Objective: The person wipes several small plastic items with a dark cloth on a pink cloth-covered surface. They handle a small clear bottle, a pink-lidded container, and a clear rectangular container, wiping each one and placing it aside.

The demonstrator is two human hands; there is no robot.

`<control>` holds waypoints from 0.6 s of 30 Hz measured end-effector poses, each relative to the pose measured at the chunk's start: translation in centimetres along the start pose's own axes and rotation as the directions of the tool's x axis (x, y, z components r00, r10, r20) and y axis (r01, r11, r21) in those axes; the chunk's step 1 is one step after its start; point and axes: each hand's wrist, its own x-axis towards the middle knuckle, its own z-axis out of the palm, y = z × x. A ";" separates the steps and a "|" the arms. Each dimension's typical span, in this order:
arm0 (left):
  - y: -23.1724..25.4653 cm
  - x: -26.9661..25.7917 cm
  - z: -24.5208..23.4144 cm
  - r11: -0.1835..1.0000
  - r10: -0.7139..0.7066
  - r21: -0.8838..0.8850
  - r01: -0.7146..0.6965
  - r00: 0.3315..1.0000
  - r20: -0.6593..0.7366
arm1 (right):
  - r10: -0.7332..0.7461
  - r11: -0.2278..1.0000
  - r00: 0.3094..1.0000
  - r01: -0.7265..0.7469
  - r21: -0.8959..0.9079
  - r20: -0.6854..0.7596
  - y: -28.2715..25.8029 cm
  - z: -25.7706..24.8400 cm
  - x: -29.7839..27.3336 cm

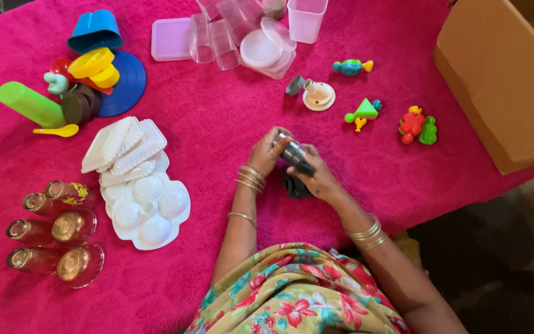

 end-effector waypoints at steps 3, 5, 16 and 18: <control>0.4 -0.4 0.3 1.000 -0.009 0.016 0.011 0.996 -0.085 | 0.019 1.000 0.995 -0.020 -0.002 -0.101 -0.4 -0.5 -0.1; 1.0 -0.7 0.9 0.999 0.036 0.030 -0.032 0.987 -0.155 | 0.064 0.995 0.987 -0.052 0.082 -0.151 -0.7 -1.1 0.1; 1.7 -0.4 1.6 0.884 0.019 -0.458 -0.094 0.986 -0.165 | 0.480 0.414 0.870 -0.339 0.845 0.114 -5.0 -3.7 1.8; 1.7 -0.6 1.1 0.885 0.066 -0.441 -0.149 0.978 -0.198 | 0.481 0.057 0.835 -0.334 0.941 0.267 -5.7 -5.0 2.3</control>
